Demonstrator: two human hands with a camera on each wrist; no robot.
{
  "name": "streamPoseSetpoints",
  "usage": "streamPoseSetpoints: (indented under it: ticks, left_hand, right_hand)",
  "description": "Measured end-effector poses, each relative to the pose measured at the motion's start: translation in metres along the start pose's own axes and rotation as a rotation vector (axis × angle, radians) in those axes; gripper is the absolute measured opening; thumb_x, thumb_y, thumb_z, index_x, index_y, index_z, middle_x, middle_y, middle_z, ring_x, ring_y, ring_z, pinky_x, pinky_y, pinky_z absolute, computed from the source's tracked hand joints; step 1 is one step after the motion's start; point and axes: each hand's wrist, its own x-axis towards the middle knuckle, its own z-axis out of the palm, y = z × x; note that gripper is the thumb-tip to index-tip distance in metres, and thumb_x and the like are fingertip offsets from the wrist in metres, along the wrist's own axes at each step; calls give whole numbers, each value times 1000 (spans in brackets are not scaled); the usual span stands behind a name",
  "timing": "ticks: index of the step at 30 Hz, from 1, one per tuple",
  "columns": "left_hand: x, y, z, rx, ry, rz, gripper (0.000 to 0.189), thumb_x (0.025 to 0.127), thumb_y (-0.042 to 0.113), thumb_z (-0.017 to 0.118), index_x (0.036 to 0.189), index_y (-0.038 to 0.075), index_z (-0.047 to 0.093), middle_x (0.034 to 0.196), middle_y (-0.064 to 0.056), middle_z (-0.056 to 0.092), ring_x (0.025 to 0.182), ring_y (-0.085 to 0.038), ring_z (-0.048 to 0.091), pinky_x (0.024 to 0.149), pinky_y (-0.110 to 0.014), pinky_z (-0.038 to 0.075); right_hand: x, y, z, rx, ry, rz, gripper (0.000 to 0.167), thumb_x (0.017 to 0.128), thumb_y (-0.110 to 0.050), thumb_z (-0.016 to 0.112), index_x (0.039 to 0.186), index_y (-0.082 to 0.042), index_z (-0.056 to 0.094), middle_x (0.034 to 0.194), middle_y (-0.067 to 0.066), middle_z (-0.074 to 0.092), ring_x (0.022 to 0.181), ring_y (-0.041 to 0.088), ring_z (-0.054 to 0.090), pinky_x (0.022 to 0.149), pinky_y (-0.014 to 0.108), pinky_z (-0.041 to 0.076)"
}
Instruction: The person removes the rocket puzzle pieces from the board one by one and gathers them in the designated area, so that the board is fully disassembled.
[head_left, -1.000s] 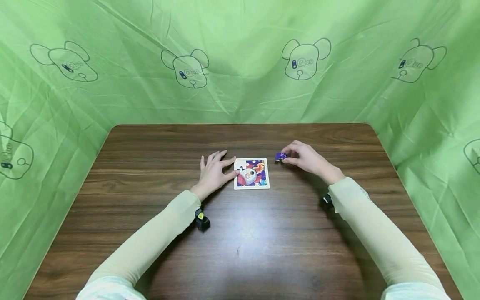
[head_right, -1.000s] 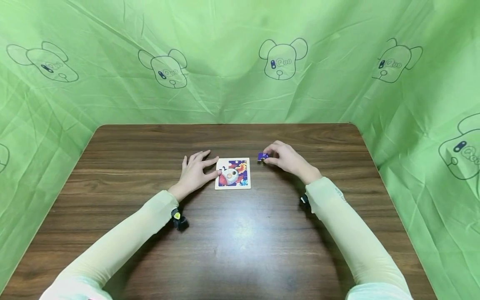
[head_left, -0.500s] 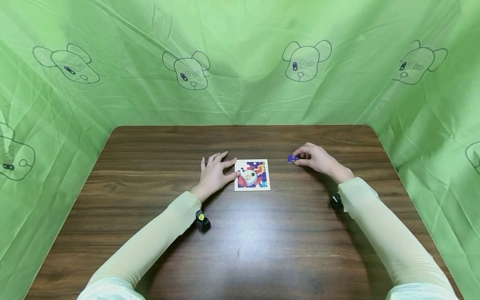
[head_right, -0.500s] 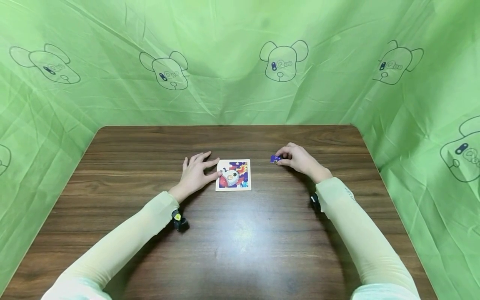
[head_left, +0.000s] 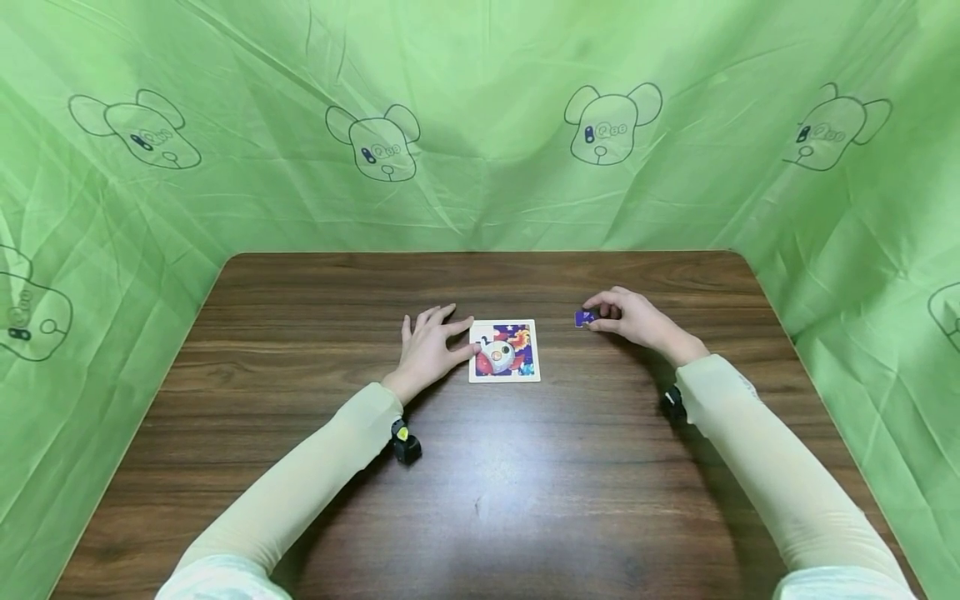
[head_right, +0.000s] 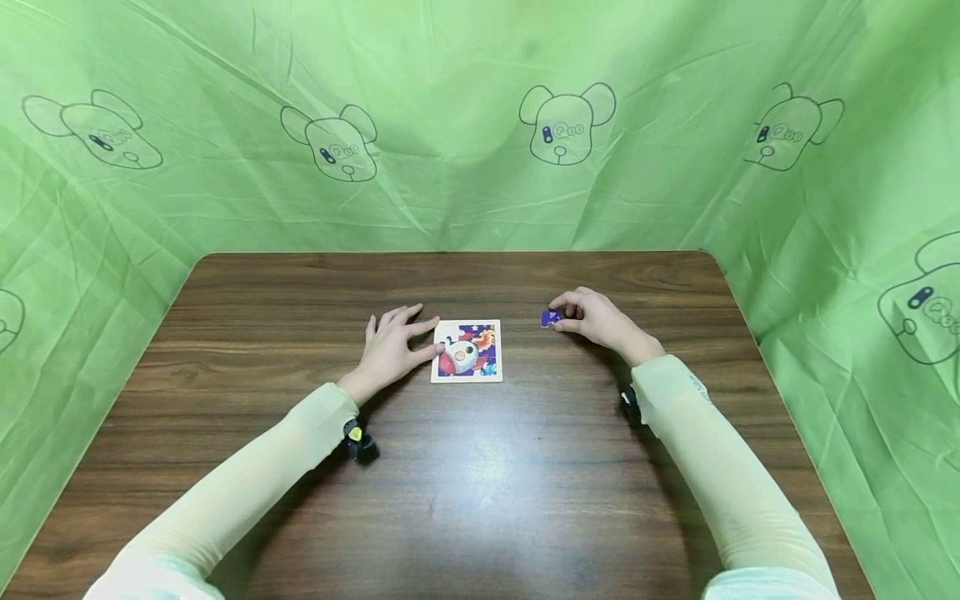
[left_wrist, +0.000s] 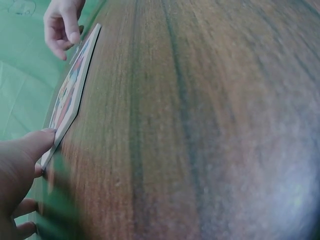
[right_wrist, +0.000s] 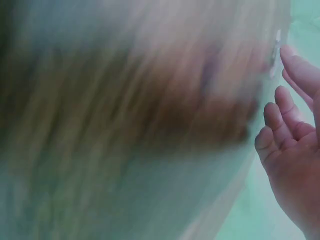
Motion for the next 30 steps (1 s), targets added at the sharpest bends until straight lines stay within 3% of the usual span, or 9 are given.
streamPoseSetpoints:
  ticks: [9,19,26,30]
  left_hand:
    - [0,0,0,2,-2,-3,62,94,55,72,148,27,60,166,-10,38,154,-35,28,120,-73,1]
    - [-1,1,-2,4,-1,-3,61,94,54,72,148,27,61,166,-11,39,154,-36,28,120,-74,1]
    - [1,-1,-2,19,1,-3,61,95,55,71,148,27,61,166,-11,39,153,-36,29,119,-75,2]
    - [2,-1,-1,30,-10,-2,62,95,57,70,149,28,59,166,-11,38,153,-36,29,119,-75,2]
  right_hand:
    - [4,-40,7,48,15,-34,32,94,-16,79,124,-6,73,102,10,63,92,24,57,82,41,48]
    - [23,-80,28,-2,-58,-160,34,94,-18,80,126,-8,72,109,11,65,103,27,63,94,48,52]
    - [39,-98,44,-23,-108,-201,32,96,-21,77,126,-9,73,109,8,65,97,26,61,89,43,51]
    - [45,-104,52,-14,-144,-211,35,95,-23,79,127,-9,73,113,10,65,100,26,61,93,44,50]
